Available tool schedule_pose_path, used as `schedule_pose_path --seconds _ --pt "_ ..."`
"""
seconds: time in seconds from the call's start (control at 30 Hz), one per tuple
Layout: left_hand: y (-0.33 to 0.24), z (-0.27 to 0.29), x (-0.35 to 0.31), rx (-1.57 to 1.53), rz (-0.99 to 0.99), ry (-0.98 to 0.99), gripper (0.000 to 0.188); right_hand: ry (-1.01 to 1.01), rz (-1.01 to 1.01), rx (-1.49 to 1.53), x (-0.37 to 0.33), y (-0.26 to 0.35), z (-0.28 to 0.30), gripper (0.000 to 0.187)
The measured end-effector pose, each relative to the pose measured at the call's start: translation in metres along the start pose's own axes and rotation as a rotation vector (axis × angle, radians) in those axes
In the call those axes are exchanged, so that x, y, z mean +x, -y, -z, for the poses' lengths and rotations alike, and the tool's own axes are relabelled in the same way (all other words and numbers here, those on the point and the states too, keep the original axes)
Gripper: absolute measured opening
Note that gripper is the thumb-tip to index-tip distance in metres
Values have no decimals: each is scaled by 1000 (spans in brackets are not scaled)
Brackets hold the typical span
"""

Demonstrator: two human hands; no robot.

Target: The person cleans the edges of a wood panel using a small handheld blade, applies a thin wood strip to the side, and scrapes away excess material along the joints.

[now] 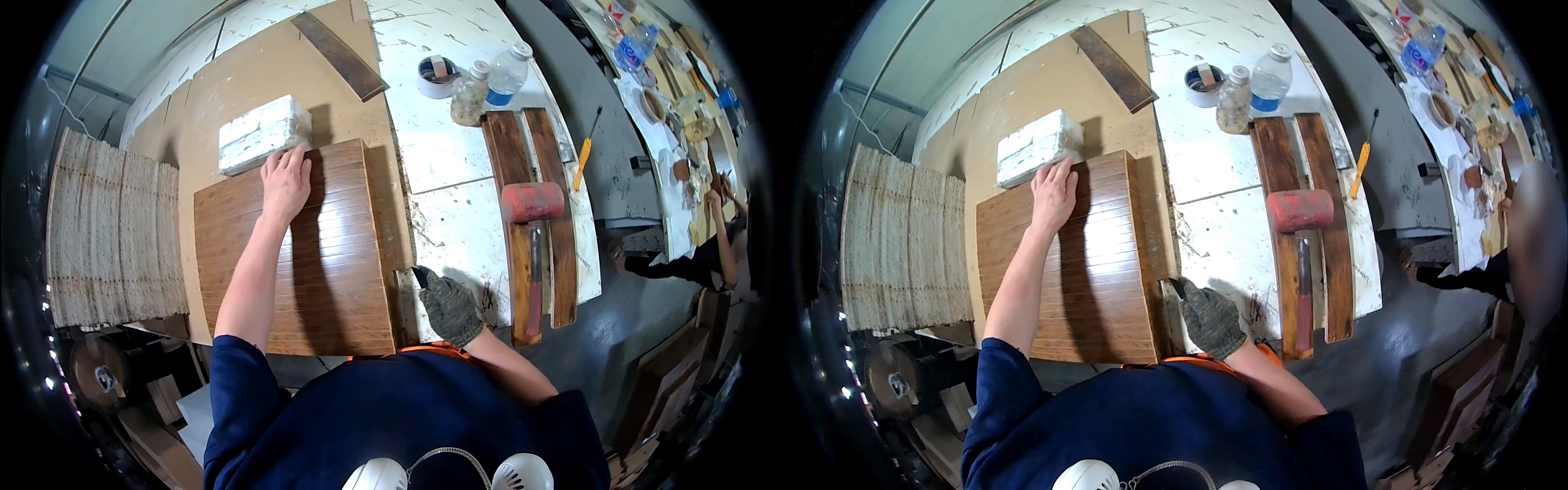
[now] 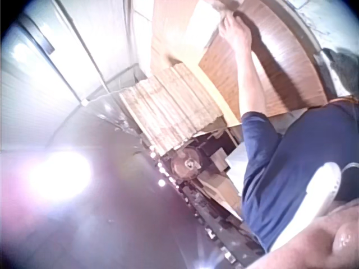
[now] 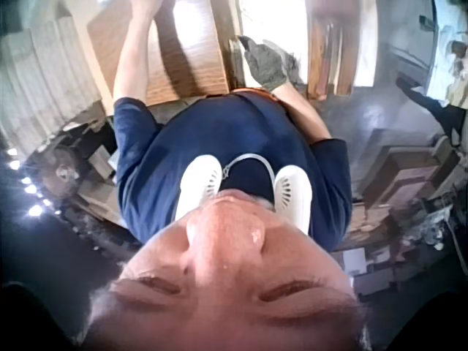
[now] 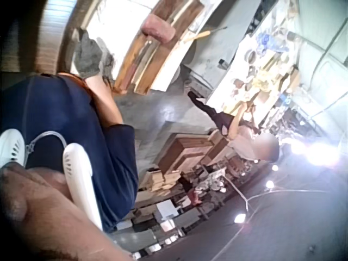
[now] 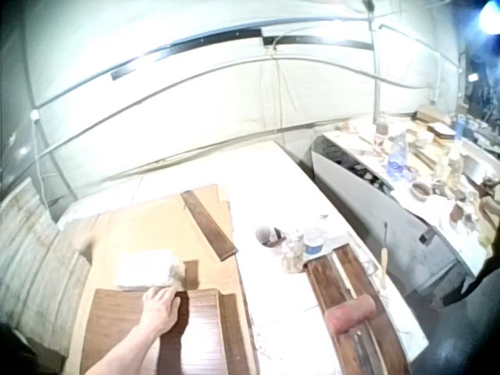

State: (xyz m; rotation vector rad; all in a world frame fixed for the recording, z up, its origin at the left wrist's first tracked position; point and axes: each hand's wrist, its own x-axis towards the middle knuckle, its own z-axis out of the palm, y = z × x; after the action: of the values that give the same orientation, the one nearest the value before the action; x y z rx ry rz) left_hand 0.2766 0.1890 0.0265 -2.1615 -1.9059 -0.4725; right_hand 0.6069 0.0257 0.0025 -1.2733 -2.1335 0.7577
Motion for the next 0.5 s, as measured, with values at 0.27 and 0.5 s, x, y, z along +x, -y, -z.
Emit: schedule_pose_path --seconds 0.27,0.5 --pt "-19 -9 16 -19 87 -24 24 73 119 -329 104 5 23 32" --pt "-22 -19 13 -169 211 -67 13 175 239 -482 193 -6 30 23"
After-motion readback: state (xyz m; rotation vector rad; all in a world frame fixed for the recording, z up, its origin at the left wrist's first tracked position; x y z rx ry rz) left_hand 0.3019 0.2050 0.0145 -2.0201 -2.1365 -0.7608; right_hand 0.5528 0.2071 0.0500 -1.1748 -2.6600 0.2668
